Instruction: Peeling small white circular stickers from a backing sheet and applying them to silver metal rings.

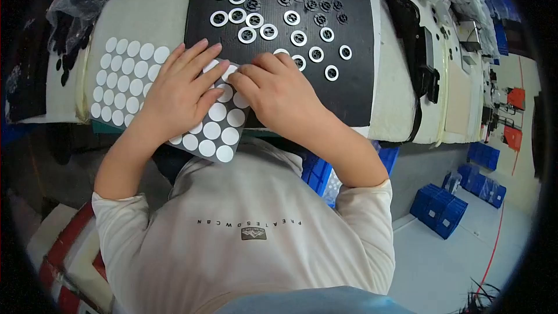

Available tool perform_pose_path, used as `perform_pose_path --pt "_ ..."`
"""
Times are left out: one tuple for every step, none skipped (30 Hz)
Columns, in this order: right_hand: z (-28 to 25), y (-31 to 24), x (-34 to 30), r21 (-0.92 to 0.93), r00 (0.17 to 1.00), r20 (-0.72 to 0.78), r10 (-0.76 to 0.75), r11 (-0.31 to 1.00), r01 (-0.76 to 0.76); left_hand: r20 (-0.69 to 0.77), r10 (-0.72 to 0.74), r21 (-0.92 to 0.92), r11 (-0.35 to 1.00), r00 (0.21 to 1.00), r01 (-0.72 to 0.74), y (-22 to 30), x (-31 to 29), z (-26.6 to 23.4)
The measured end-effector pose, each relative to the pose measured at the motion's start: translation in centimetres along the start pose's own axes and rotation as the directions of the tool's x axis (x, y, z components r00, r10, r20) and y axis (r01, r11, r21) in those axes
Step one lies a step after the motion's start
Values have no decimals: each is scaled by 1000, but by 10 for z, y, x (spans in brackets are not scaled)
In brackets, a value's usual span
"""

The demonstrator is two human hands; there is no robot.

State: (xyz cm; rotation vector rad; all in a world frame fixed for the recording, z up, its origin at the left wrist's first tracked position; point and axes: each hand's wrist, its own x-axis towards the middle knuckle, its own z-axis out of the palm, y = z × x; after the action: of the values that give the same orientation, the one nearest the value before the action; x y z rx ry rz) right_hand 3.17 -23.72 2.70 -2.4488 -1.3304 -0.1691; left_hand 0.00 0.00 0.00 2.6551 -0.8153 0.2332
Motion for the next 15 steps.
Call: perform_pose_path --pt "-1 0 1 -5 1000 26 8 1000 -8 8 -3 -1 1000 1000 3 0 0 -1" --pt "-2 0 1 -10 999 52 16 1000 -15 15 -7 -2 1000 1000 7 1 -1 -2" --pt "-3 1 3 -15 999 49 11 1000 -11 9 -7 2 1000 1000 7 1 0 -2" --pt "-4 3 6 -7 996 86 11 1000 -10 6 -7 -2 1000 1000 7 2 0 -1" --pt "-4 4 7 1 992 124 10 1000 -10 4 -7 -6 1000 1000 7 2 -1 -1" --pt "-3 5 9 -2 993 120 0 1000 0 -3 -12 1 1000 1000 12 1 -1 0" --pt "-2 4 9 -14 997 79 -25 1000 26 -10 -10 -12 1000 1000 10 0 -1 1" --pt "-1 5 10 -27 998 39 -50 998 51 -17 -8 -25 1000 1000 8 -2 -1 1" --pt "-2 6 10 -26 997 41 -59 998 61 -22 -16 -23 1000 1000 16 -1 -2 0" --pt "-5 8 10 -17 996 52 -67 998 68 -27 -13 -26 1000 1000 12 0 0 0" --pt "-7 9 10 -8 995 62 -74 997 75 -30 -10 -29 1000 999 9 1 1 -1" --pt "-9 9 13 -23 995 81 -58 998 60 -30 -17 -29 999 999 16 1 2 -1" --pt "-10 9 14 -19 995 84 -63 998 64 -43 -22 -29 999 999 21 2 2 -1" --pt "-12 8 15 -4 992 110 -57 998 58 -55 -27 -31 999 998 26 2 2 -1" --pt "-14 9 18 10 989 138 -56 998 56 -57 -36 -31 999 998 34 2 2 -1"
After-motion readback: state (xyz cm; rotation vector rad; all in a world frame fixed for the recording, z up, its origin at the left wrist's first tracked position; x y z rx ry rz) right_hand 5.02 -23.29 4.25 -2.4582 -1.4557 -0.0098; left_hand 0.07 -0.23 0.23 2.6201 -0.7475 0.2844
